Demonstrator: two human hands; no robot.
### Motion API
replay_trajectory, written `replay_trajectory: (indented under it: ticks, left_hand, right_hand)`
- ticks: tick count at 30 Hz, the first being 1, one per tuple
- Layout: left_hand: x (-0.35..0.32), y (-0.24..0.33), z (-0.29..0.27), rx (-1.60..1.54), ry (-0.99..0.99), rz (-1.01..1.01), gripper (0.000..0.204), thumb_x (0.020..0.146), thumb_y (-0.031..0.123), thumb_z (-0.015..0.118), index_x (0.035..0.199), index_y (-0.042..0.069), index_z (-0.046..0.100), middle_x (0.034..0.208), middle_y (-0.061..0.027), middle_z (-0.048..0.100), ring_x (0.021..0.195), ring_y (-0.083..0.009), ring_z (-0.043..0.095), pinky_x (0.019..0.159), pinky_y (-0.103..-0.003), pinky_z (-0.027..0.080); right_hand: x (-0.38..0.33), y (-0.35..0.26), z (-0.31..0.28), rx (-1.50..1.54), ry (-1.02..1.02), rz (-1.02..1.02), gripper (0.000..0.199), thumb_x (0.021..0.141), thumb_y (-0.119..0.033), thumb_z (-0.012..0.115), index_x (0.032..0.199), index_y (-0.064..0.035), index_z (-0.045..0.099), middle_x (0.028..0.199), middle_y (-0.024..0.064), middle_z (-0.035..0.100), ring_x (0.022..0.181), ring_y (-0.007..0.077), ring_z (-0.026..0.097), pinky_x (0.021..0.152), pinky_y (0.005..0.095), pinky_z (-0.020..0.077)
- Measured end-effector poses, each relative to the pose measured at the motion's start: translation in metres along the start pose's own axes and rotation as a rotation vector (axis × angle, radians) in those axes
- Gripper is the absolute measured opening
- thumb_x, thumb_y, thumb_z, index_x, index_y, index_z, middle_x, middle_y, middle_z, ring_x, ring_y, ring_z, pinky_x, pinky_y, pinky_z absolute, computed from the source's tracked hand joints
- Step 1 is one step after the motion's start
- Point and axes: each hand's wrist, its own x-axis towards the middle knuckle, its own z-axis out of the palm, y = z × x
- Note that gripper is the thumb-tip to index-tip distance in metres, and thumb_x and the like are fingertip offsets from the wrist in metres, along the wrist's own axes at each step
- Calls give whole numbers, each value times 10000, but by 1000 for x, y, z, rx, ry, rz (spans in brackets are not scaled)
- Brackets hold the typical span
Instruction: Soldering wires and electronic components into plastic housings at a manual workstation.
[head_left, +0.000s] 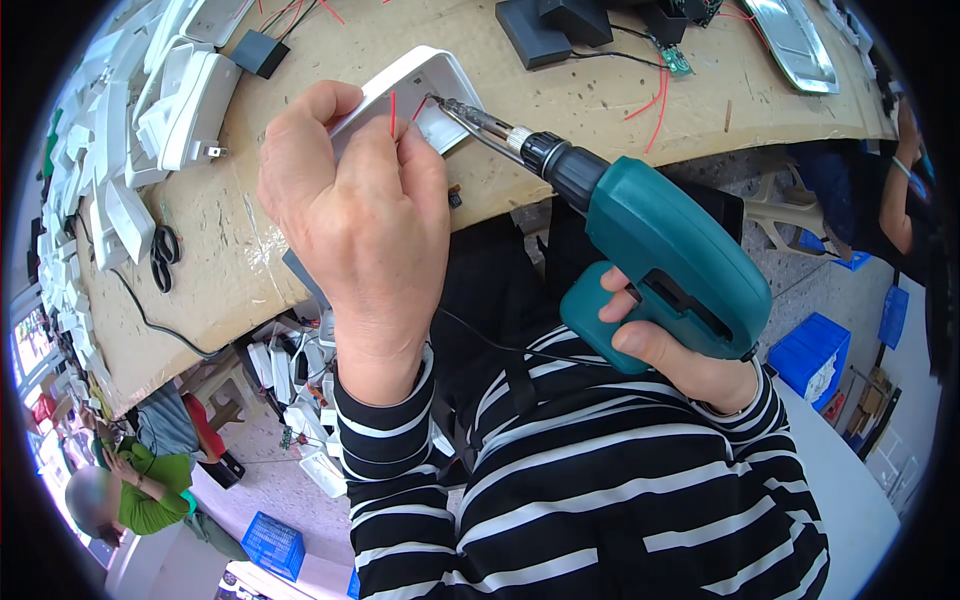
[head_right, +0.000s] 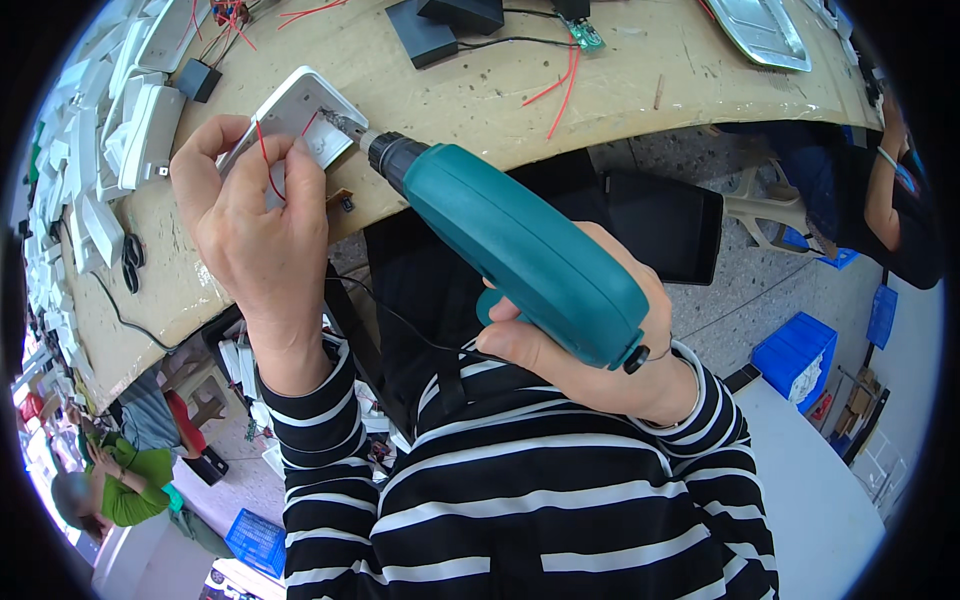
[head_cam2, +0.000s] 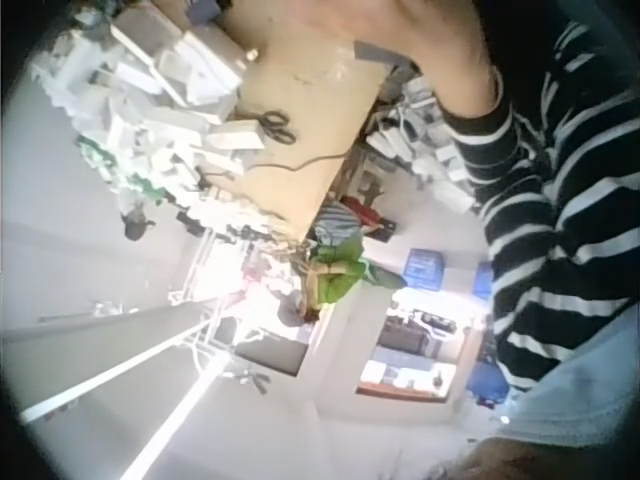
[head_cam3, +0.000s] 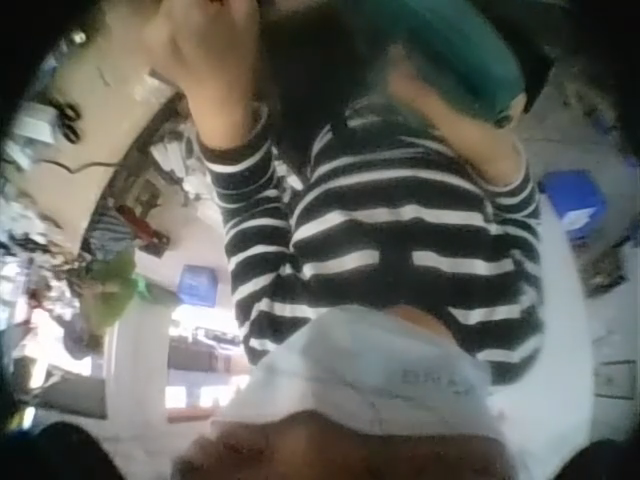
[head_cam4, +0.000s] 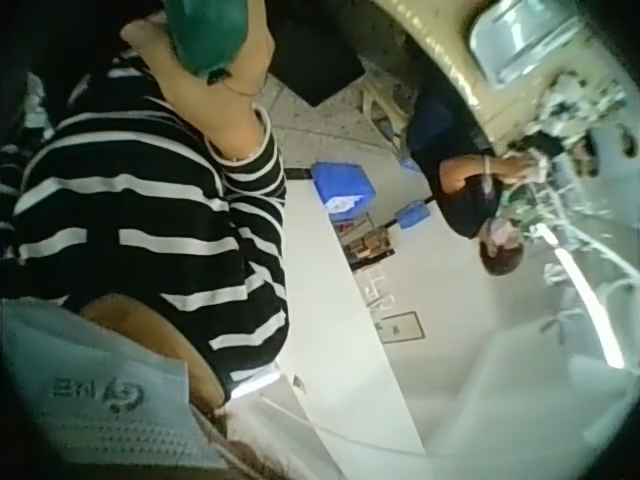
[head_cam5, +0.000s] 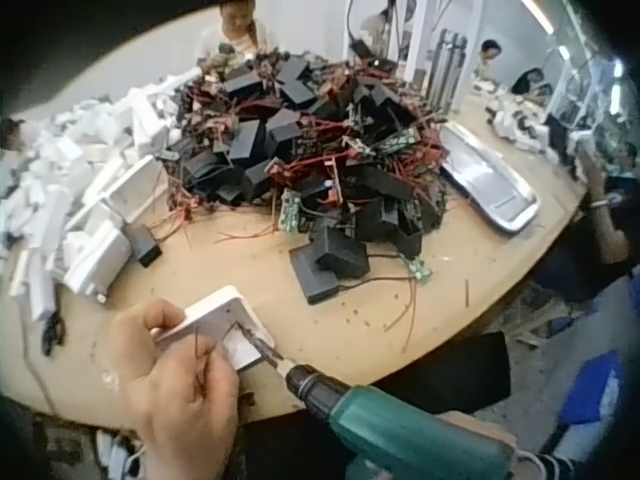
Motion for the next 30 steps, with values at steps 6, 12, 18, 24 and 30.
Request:
replay_trajectory:
  ticks: [6, 12, 18, 24, 30]
  left_hand:
    - [0, -1, 0, 4, 6, 12, 93, 662, 13, 656, 751, -9, 643, 968, -120, 570, 868, -270, 542, 776, -372, 403]
    - [1, 0, 0, 13, 1, 12, 89, 662, 12, 656, 748, -9, 642, 965, -119, 571, 867, -270, 542, 778, -372, 404]
    - [0, -1, -2, 6, -15, 19, 131, 670, 22, 664, 796, -9, 643, 981, -128, 571, 883, -278, 541, 790, -376, 402]
    - [-6, 2, -12, 26, -13, 21, 197, 750, 86, 683, 925, 5, 646, 1081, -162, 547, 970, -302, 520, 844, -389, 378]
    - [-13, 14, -22, 170, -25, 11, 296, 775, 86, 678, 1063, 35, 635, 1042, -151, 528, 953, -279, 500, 832, -381, 375]
  right_hand:
    - [-2, -1, -1, -22, -4, -14, 481, 726, -74, 789, 1129, 50, 560, 885, 80, 630, 785, 142, 649, 694, 256, 541]
    - [-7, 0, -4, 17, 10, 3, 493, 718, -74, 795, 1135, 43, 559, 863, 83, 648, 788, 146, 651, 703, 261, 539]
    - [-15, 1, -8, 69, -17, -56, 485, 736, -69, 782, 1148, 41, 551, 946, 104, 649, 822, 152, 649, 729, 265, 530]
    - [-19, -8, -19, 103, -64, 20, 555, 795, -309, 743, 1161, 43, 518, 1004, 104, 593, 867, 160, 617, 783, 299, 502]
    - [-19, -11, -15, 133, 35, 85, 569, 776, -361, 754, 1108, 50, 542, 920, 97, 603, 812, 148, 620, 744, 281, 502]
